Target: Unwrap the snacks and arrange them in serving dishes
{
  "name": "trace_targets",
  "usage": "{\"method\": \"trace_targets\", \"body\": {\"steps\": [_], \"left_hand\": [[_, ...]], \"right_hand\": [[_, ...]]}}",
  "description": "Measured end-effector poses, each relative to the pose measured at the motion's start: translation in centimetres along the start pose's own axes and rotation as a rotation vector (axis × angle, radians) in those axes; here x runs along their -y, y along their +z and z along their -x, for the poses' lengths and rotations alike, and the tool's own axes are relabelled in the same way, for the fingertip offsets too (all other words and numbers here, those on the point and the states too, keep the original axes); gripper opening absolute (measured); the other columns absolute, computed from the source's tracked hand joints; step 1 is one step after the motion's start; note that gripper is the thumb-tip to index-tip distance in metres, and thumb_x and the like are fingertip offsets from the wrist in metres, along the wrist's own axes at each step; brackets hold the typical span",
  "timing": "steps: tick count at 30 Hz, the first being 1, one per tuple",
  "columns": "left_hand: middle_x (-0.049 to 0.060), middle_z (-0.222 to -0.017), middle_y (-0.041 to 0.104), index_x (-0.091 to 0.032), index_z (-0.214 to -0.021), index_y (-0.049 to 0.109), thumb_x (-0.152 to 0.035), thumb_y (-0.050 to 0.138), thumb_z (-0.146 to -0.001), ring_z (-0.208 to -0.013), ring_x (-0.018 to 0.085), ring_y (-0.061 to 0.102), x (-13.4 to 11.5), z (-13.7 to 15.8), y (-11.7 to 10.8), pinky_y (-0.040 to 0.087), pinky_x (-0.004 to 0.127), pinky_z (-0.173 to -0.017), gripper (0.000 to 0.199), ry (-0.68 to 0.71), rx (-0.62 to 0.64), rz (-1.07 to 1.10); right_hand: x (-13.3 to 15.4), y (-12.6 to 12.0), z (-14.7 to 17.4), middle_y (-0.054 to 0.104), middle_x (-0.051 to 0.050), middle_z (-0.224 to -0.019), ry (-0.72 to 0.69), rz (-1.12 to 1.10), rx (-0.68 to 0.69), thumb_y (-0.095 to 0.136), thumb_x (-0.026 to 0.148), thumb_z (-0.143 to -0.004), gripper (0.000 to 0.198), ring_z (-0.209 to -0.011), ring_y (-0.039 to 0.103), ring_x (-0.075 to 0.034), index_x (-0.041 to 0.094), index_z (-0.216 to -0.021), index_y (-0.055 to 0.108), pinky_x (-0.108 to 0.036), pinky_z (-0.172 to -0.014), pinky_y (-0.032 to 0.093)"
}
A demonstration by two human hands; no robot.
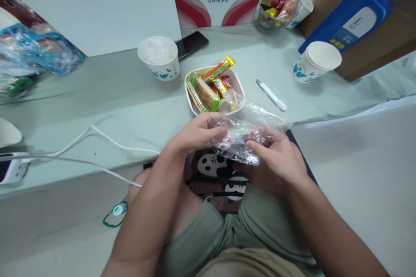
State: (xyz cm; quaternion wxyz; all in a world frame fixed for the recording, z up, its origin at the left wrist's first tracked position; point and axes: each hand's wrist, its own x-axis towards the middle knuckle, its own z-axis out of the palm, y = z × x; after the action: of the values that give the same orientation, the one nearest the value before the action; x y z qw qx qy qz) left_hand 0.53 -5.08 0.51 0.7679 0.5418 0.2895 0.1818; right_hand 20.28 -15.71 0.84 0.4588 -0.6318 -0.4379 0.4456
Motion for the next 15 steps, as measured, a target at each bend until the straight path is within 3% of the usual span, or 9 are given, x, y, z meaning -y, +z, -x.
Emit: {"method": "trace_targets", "body": {"steps": [2,4,8,12,15], "left_hand": [[-0.001,-0.067,0.071,-0.017,-0.115,0.066,-0.032,0.075,-0.083,-0.056,0.012,0.068,-0.2,0.3,-0.2,0.051,0.019,-0.051,0.036,-0.029,0.024,-0.023],[-0.001,-0.065,0.072,-0.019,-0.12,0.063,-0.032,0.072,-0.085,-0.056,0.014,0.07,-0.1,0.5,-0.2,0.052,0.019,-0.049,0.038,-0.049,0.055,0.013],[-0.002,-0.058,0.067,-0.02,-0.099,0.066,-0.032,0.072,-0.08,-0.045,0.013,0.062,0.2,0.3,0.0,0.046,0.02,-0.043,0.023,-0.016,0.037,0.185],[0.0,-0.061,0.062,-0.016,-0.074,0.069,-0.033,0.07,-0.074,-0.05,0.009,0.055,0.0,-0.1,-0.2,0.041,0.021,-0.046,0.017,0.037,0.029,0.249],[0.0,-0.066,0.059,-0.016,-0.077,0.069,-0.04,0.07,-0.077,-0.056,0.01,0.052,-0.1,-0.3,-0.4,0.041,0.022,-0.05,0.025,0.072,0.016,0.186]], "right_hand": [[0.3,-0.3,0.2,0.069,0.0,-0.071,-0.032,0.092,0.008,0.075,0.032,-0.079,0.018,-0.065,0.063,-0.015,0.022,-0.075,0.062,-0.029,-0.064,0.054],[0.2,-0.6,0.5,0.069,0.002,-0.068,-0.014,0.042,0.023,0.075,0.038,-0.081,0.021,-0.056,0.06,-0.015,0.024,-0.079,0.06,-0.028,-0.054,0.051],[-1.0,-1.1,1.3,0.064,0.006,-0.056,0.056,-0.219,0.036,0.079,0.055,-0.076,0.037,-0.039,0.052,-0.016,0.029,-0.092,0.057,-0.027,-0.04,0.041],[-1.6,-2.0,1.5,0.071,-0.004,-0.07,-0.047,-0.208,0.083,0.072,0.066,-0.075,0.04,-0.056,0.063,-0.022,0.026,-0.078,0.068,-0.035,-0.051,0.05],[-1.6,-2.4,1.3,0.075,-0.008,-0.08,-0.151,-0.166,0.164,0.059,0.07,-0.084,0.05,-0.074,0.07,-0.026,0.023,-0.079,0.075,-0.039,-0.069,0.057]]}}
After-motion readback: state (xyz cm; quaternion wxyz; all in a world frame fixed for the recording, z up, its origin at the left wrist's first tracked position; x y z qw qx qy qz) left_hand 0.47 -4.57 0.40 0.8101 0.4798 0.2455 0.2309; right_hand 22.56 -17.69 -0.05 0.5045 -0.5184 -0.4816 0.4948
